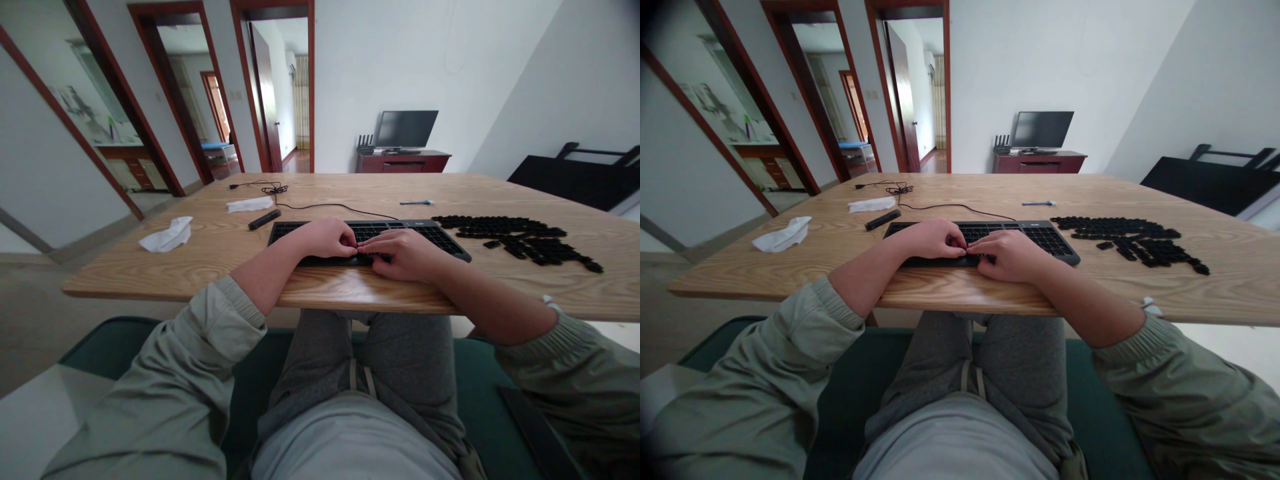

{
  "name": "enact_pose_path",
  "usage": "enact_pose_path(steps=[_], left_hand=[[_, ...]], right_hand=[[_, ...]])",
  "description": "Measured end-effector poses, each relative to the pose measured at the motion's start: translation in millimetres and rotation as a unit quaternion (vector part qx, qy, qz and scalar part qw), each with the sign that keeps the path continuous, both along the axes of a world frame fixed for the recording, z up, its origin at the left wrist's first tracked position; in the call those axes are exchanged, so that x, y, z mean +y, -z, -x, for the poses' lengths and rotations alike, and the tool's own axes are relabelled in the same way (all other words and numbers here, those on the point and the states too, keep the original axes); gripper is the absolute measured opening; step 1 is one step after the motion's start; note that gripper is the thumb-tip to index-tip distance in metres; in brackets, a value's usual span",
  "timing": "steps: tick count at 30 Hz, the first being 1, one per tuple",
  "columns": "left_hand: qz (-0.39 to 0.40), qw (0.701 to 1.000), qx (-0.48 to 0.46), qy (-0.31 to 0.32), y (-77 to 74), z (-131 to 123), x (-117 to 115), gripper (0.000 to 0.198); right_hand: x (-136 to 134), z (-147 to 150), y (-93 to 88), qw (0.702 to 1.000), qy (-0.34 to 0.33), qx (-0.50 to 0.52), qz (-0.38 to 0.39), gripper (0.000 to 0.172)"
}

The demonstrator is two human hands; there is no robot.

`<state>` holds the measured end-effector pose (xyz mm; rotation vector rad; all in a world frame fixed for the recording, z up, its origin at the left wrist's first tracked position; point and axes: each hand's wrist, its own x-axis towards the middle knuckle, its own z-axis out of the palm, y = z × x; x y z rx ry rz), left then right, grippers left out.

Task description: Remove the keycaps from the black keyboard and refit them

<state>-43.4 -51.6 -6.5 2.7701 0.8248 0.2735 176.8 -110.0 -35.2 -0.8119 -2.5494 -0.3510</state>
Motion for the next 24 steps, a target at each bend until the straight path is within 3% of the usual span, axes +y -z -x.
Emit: enact_pose_path(steps=[7, 14, 24], left_hand=[[0.009, 1.0, -0.005, -0.017, 0.4, -3.4, -3.1, 0.026], [0.013, 1.0, -0.004, -0.005, -1.5, -4.0, -5.3, 0.026], [-0.031, 0.999, 0.01, 0.006, -3.0, -4.1, -7.1, 0.024]], right_hand=[[-1.8, 1.7, -1.1, 1.0, -0.008, 0.012, 0.002, 0.038], [0.0, 1.6, -0.2, 0.998, 0.011, 0.028, 0.051, 0.04], [8.1, 2.0, 5.4, 0.992, 0.012, 0.077, 0.104, 0.035]])
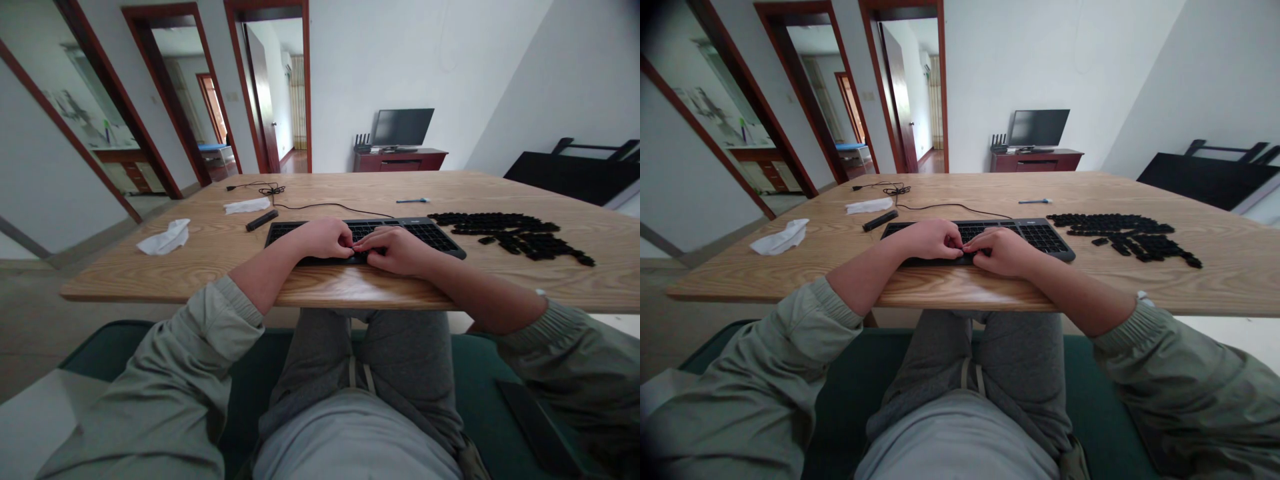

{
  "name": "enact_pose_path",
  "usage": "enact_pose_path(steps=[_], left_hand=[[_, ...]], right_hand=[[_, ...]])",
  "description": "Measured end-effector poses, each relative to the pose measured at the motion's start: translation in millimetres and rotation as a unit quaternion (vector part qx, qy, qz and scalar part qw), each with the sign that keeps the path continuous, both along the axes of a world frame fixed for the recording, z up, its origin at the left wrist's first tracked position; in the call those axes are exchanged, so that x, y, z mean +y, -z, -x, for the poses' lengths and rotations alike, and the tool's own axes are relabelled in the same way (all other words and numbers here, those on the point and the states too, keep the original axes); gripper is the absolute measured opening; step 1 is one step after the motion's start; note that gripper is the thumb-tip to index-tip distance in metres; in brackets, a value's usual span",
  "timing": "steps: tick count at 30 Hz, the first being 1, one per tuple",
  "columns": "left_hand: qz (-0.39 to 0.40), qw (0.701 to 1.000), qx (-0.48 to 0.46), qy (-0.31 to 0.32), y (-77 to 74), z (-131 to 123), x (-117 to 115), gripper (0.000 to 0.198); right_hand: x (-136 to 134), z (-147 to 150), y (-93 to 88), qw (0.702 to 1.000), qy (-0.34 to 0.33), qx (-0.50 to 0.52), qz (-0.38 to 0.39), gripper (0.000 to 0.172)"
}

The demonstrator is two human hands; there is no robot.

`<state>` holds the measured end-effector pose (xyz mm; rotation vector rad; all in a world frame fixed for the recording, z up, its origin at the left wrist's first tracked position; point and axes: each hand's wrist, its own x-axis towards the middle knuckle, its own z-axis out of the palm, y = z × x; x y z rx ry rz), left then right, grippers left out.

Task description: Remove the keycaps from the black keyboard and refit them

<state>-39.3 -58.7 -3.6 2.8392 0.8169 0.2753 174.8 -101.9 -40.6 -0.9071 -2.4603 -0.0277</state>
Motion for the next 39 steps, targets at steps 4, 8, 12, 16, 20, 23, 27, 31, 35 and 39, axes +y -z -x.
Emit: enact_pose_path(steps=[4, 8, 12, 16, 20, 23, 27, 31, 35, 39], left_hand=[[-0.031, 0.999, 0.004, 0.024, 0.6, 1.4, 2.1, 0.023], [-0.02, 1.0, 0.005, 0.012, 1.9, 1.3, 1.5, 0.022], [0.009, 1.0, 0.022, 0.011, -4.8, 3.7, 3.2, 0.026], [0.023, 0.999, -0.014, -0.044, -28.8, 26.7, 16.5, 0.035], [-0.001, 0.972, -0.13, -0.197, -41.7, 78.7, 39.9, 0.039], [0.006, 0.95, -0.154, -0.271, -30.0, 120.3, 56.2, 0.039], [0.078, 0.938, -0.12, -0.317, -11.1, 150.5, 67.9, 0.035], [0.079, 0.934, -0.129, -0.324, -8.2, 152.1, 71.4, 0.035], [0.065, 0.937, -0.122, -0.321, -10.3, 147.9, 71.6, 0.032], [0.059, 0.937, -0.113, -0.325, -10.2, 147.4, 70.9, 0.033]], right_hand=[[4.4, -1.3, 6.6, 0.999, -0.02, 0.02, -0.018, 0.032], [4.7, -3.4, 10.0, 0.999, -0.022, 0.027, -0.024, 0.033], [1.9, -2.7, 9.7, 0.999, -0.009, 0.019, -0.027, 0.038], [1.3, -0.1, 11.1, 0.998, -0.001, 0.033, -0.045, 0.026], [3.6, 1.6, 11.8, 0.997, -0.003, 0.051, -0.051, 0.018], [4.2, 1.6, 10.2, 0.998, 0.008, 0.035, -0.055, 0.019], [4.5, 0.3, 9.8, 0.997, 0.002, 0.024, -0.071, 0.019], [4.2, -0.1, 10.4, 0.996, 0.011, 0.006, -0.084, 0.02], [3.2, 1.0, 10.3, 0.996, 0.0, 0.001, -0.088, 0.022], [3.2, 0.8, 12.2, 0.995, -0.016, 0.031, -0.094, 0.02]])
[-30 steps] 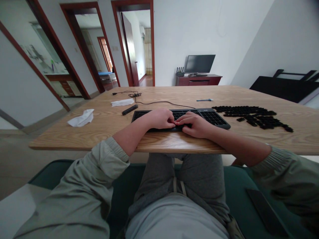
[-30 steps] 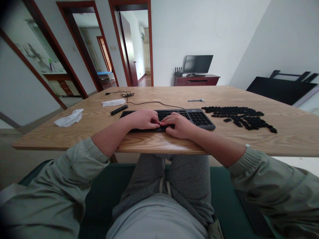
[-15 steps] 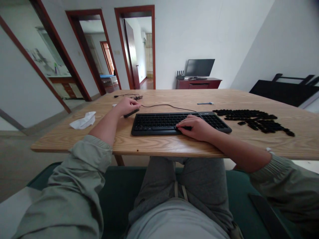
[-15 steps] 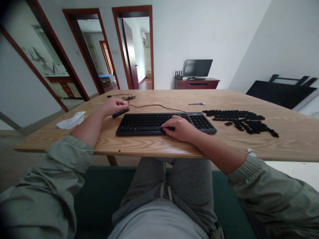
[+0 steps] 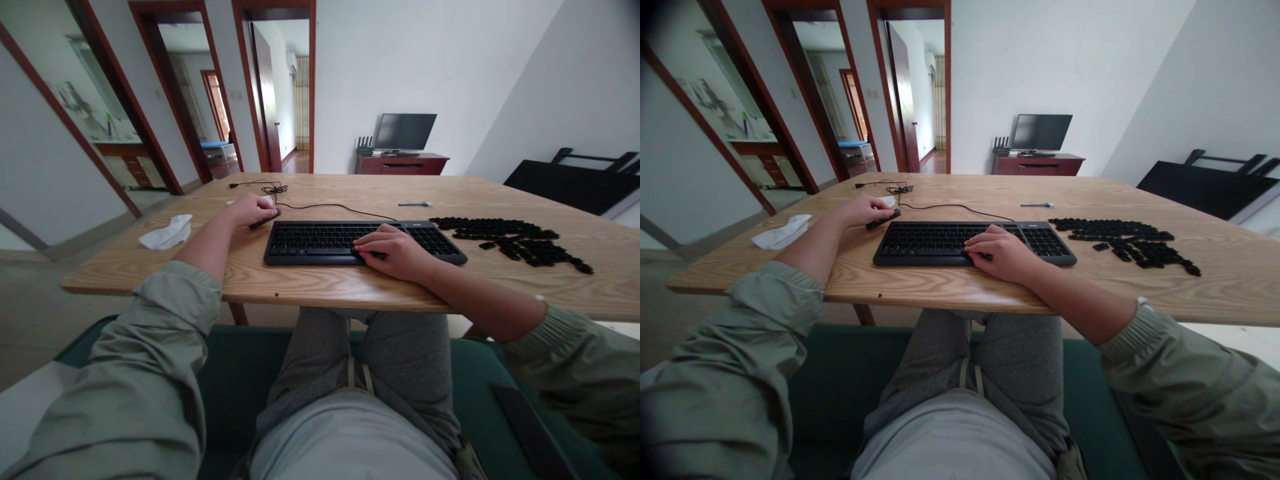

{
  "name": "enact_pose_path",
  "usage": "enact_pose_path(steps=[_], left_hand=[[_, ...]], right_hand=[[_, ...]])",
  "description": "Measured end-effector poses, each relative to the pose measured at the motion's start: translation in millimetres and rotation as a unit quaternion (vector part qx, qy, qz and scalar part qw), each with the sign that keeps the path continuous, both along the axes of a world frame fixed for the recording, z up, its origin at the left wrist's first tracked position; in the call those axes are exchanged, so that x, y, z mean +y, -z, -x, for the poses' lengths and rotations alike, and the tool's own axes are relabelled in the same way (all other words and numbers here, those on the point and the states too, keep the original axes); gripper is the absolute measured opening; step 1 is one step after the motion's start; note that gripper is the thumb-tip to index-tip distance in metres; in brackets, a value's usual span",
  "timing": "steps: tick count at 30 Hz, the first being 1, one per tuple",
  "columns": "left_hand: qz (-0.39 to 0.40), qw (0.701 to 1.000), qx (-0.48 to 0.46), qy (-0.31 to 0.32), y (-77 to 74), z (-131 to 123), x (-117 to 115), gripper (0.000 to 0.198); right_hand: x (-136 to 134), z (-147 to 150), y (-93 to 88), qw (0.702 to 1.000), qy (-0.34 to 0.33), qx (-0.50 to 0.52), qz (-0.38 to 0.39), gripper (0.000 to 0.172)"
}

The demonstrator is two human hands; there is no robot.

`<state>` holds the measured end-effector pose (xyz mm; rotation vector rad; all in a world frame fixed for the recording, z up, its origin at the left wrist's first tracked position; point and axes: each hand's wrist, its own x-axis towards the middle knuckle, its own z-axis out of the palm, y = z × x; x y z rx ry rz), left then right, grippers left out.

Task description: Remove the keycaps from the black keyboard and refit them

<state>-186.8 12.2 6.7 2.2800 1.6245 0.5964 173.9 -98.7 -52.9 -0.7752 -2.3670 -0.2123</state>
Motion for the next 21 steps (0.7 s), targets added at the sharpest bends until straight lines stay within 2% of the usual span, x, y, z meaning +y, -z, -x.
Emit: enact_pose_path(steps=[14, 21], left_hand=[[0.007, 1.0, 0.004, 0.007, 0.1, 1.4, -0.7, 0.039], [0.0, 0.999, 0.017, 0.029, 1.3, 3.6, 2.2, 0.04]], right_hand=[[-2.8, 0.8, -2.9, 0.999, -0.015, 0.021, 0.043, 0.017], [-4.3, -1.7, -0.1, 0.998, 0.011, 0.014, 0.056, 0.019]])
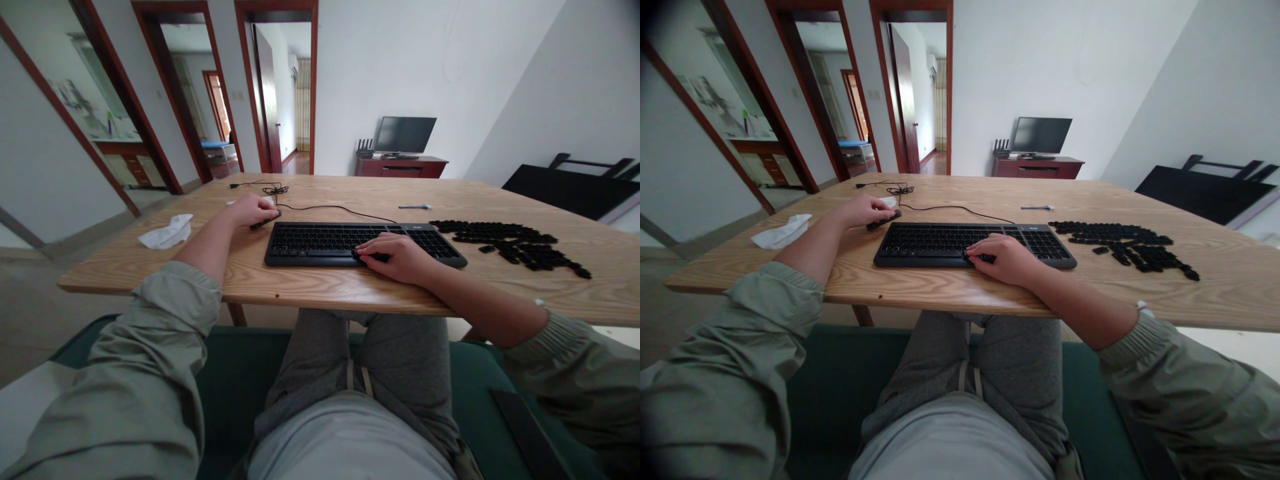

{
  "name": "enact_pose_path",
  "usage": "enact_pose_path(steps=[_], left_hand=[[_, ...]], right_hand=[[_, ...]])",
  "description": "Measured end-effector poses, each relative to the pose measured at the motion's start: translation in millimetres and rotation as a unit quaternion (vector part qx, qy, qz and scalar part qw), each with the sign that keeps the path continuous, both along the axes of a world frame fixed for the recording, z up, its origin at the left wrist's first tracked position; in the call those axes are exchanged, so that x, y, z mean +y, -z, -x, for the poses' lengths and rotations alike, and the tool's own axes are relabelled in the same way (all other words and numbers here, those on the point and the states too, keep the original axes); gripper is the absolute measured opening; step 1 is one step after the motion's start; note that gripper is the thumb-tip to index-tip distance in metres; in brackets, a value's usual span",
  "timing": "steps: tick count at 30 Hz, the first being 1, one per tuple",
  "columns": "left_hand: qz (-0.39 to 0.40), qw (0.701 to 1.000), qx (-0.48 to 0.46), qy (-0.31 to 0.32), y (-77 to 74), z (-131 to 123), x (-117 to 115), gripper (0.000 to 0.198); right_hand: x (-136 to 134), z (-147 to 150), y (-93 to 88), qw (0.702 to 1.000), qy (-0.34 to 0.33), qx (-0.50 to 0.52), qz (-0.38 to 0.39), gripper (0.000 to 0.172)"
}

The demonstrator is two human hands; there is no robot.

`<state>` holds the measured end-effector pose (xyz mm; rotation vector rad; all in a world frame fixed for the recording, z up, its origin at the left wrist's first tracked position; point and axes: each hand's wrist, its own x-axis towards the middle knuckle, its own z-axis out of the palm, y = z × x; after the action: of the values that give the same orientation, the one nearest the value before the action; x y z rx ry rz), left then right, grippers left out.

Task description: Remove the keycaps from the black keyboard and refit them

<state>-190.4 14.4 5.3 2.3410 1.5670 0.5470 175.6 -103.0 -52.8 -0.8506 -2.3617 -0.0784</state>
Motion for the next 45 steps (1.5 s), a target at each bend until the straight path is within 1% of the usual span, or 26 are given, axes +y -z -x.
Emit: enact_pose_path(steps=[3, 5, 10, 12, 16, 21, 24, 28, 34, 39, 45], left_hand=[[0.008, 1.0, -0.007, -0.009, -1.5, -1.4, -3.3, 0.041], [0.008, 1.0, -0.015, -0.013, -2.8, -3.1, -6.2, 0.039], [0.011, 0.999, -0.031, -0.014, -2.9, -4.5, -8.6, 0.036], [0.017, 0.999, -0.032, -0.009, -1.4, -3.1, -6.8, 0.036], [0.022, 0.999, -0.026, 0.003, 2.5, 0.6, -0.8, 0.037], [0.003, 1.0, -0.02, 0.013, 5.3, 2.1, 4.4, 0.043], [0.0, 1.0, -0.015, 0.012, 5.6, 1.3, 5.3, 0.04], [0.006, 1.0, -0.017, 0.012, 6.7, 0.6, 6.3, 0.036], [0.005, 1.0, -0.022, 0.011, 11.0, 0.9, 11.6, 0.034], [0.004, 1.0, -0.024, 0.01, 15.0, -1.4, 14.7, 0.038], [-0.031, 0.999, -0.034, 0.004, 15.6, -6.5, 13.3, 0.038]], right_hand=[[1.8, -0.2, -0.1, 0.998, 0.048, 0.012, 0.024, 0.019], [2.5, -0.2, -0.7, 0.998, 0.059, 0.011, 0.028, 0.019], [2.2, 1.4, -2.6, 1.0, 0.004, 0.003, 0.01, 0.019], [2.1, 2.5, -3.7, 1.0, -0.007, -0.002, 0.0, 0.019], [3.0, 4.3, -6.5, 1.0, -0.013, -0.021, -0.012, 0.019], [5.0, 5.5, -8.6, 0.999, -0.017, -0.034, -0.016, 0.018], [5.3, 5.2, -7.9, 0.999, -0.027, -0.027, -0.011, 0.018], [2.6, 3.5, -5.1, 0.999, -0.032, -0.021, -0.024, 0.018], [0.4, -0.4, -0.7, 0.999, -0.036, -0.014, -0.018, 0.032], [4.5, -3.3, 2.6, 1.0, -0.028, -0.008, 0.001, 0.036], [3.3, -3.3, 4.3, 1.0, -0.013, -0.026, -0.01, 0.041]])
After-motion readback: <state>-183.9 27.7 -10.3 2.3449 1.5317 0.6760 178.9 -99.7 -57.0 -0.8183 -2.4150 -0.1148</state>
